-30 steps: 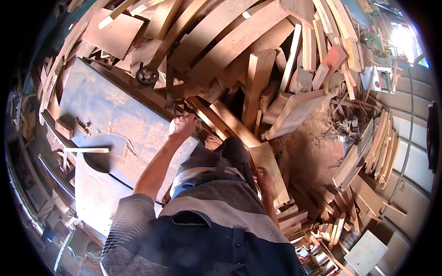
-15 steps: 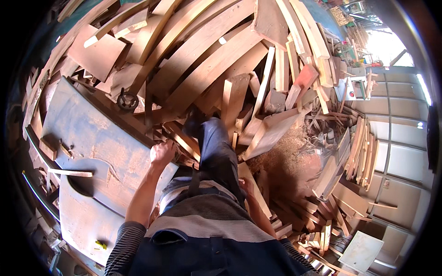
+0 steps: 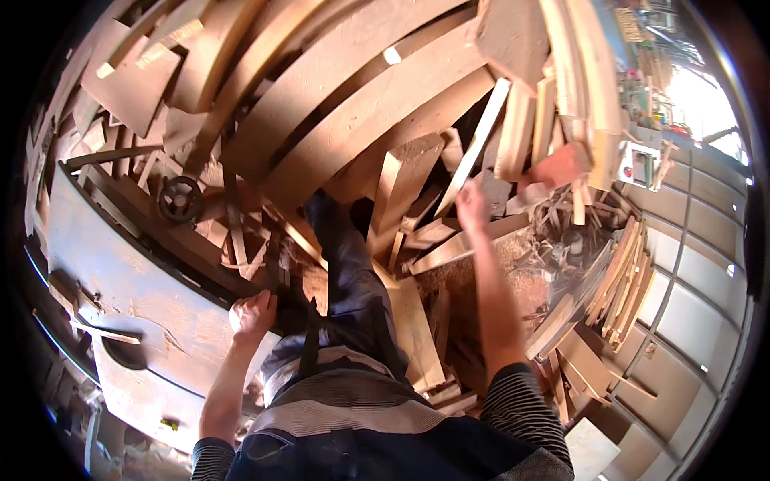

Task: The person uses a tape measure to measure several pieces of wood while working at a table saw in a woodworking shop.

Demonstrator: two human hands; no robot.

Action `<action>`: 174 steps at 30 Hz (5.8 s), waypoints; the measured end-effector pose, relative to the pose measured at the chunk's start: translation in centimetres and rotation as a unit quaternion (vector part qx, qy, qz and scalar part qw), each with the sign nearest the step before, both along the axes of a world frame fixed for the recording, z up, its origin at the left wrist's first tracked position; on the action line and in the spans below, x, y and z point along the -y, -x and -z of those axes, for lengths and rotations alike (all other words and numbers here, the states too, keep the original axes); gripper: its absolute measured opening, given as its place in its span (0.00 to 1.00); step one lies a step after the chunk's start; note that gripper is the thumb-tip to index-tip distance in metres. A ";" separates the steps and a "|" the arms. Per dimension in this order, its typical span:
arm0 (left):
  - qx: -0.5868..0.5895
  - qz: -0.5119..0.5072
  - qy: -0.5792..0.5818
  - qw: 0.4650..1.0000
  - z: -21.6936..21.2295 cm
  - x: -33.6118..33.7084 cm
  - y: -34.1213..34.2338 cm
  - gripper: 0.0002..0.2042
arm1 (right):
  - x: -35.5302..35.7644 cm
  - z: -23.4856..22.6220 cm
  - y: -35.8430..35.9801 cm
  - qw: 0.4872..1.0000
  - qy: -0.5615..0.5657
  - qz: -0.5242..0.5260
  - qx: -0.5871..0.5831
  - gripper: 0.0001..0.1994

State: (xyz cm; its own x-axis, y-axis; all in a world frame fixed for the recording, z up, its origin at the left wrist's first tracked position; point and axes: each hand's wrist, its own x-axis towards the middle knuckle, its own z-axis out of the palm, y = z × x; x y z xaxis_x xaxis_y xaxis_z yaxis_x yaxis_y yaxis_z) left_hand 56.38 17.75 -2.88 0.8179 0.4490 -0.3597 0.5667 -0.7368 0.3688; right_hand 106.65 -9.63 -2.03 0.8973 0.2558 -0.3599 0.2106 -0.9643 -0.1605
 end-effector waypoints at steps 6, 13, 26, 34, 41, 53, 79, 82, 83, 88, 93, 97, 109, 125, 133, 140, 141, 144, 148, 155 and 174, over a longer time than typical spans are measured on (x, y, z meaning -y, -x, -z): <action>-0.011 0.048 -0.030 0.998 -0.5 -1.0 -1.7 0.10 | -6.5 2.7 -21.4 0.974 0.134 -0.123 0.138 0.29; -0.031 -0.012 0.026 0.999 0.6 -0.4 -2.9 0.12 | -11.8 6.7 -30.3 0.956 0.195 0.011 0.217 0.48; -0.066 0.003 0.032 0.997 0.2 -0.6 -3.8 0.10 | -12.4 8.7 -35.2 0.921 0.326 -0.033 0.212 0.31; -0.039 -0.015 0.005 0.999 0.5 0.0 -2.7 0.13 | -12.5 7.8 -32.8 0.915 0.307 -0.032 0.261 0.32; -0.035 0.062 -0.043 0.997 -0.5 -1.1 -5.5 0.12 | -11.6 5.7 -26.8 0.914 0.241 -0.027 0.327 0.31; -0.011 0.019 -0.026 0.999 0.2 0.0 -1.4 0.10 | 2.9 2.1 1.2 0.960 0.004 0.079 0.270 0.39; 0.037 -0.049 -0.043 0.997 -0.3 0.4 -0.6 0.07 | -10.1 -23.4 -6.6 0.924 -0.203 -0.081 0.313 0.27; 0.036 -0.058 -0.012 0.998 -0.1 0.1 -0.2 0.07 | -10.4 -31.5 -1.9 0.912 -0.284 -0.049 0.292 0.28; 0.043 -0.062 -0.012 0.997 -0.4 0.1 -0.2 0.07 | -11.0 -33.6 0.2 0.901 -0.307 -0.066 0.300 0.28; -0.007 -0.152 0.151 0.977 -2.0 -1.1 -1.9 0.13 | -10.6 -44.0 6.9 0.857 -0.327 -0.138 0.375 0.28; 0.140 -0.229 0.684 0.678 -13.1 -2.1 -11.4 0.36 | -10.7 -48.8 12.3 0.761 -0.419 -0.228 0.440 0.28; 0.301 -0.265 0.848 0.346 -22.1 -0.8 -15.8 0.42 | -7.8 -48.9 15.6 0.784 -0.451 -0.239 0.354 0.24; 0.504 -0.439 0.683 0.294 -15.5 -5.9 -6.0 0.20 | -5.5 -33.4 25.2 0.798 -0.488 -0.188 -0.299 0.41; 0.469 -0.520 0.628 0.340 -9.2 -1.0 4.2 0.19 | -9.2 -18.7 32.1 0.738 -0.322 -0.014 -0.593 0.22; 0.332 -0.698 0.363 0.521 -11.6 10.8 24.7 0.09 | -14.0 -10.1 38.2 0.719 -0.253 0.007 -0.647 0.16; 0.342 -0.826 -0.105 0.436 -7.9 16.6 46.2 0.09 | -14.3 -8.0 43.3 0.709 -0.159 -0.055 -0.684 0.14; 0.284 -0.832 -0.147 0.453 -7.5 16.1 48.5 0.12 | -14.0 -7.2 43.0 0.714 -0.140 -0.075 -0.682 0.15; 0.138 -0.857 -0.191 0.459 -9.4 12.2 52.1 0.23 | -14.1 -6.9 43.1 0.774 -0.091 -0.134 -0.612 0.24; 0.009 -0.733 -0.355 0.580 -6.0 8.3 60.5 0.28 | -14.7 -8.4 40.6 0.831 -0.107 -0.229 -0.496 0.25; -0.187 -0.591 -0.306 0.722 -0.9 1.9 73.6 0.32 | -10.9 -10.9 27.4 0.934 -0.081 -0.144 -0.318 0.24; 0.284 -0.812 0.074 0.505 -14.1 11.5 46.8 0.22 | -16.6 -16.1 43.7 0.835 -0.202 -0.389 -0.333 0.19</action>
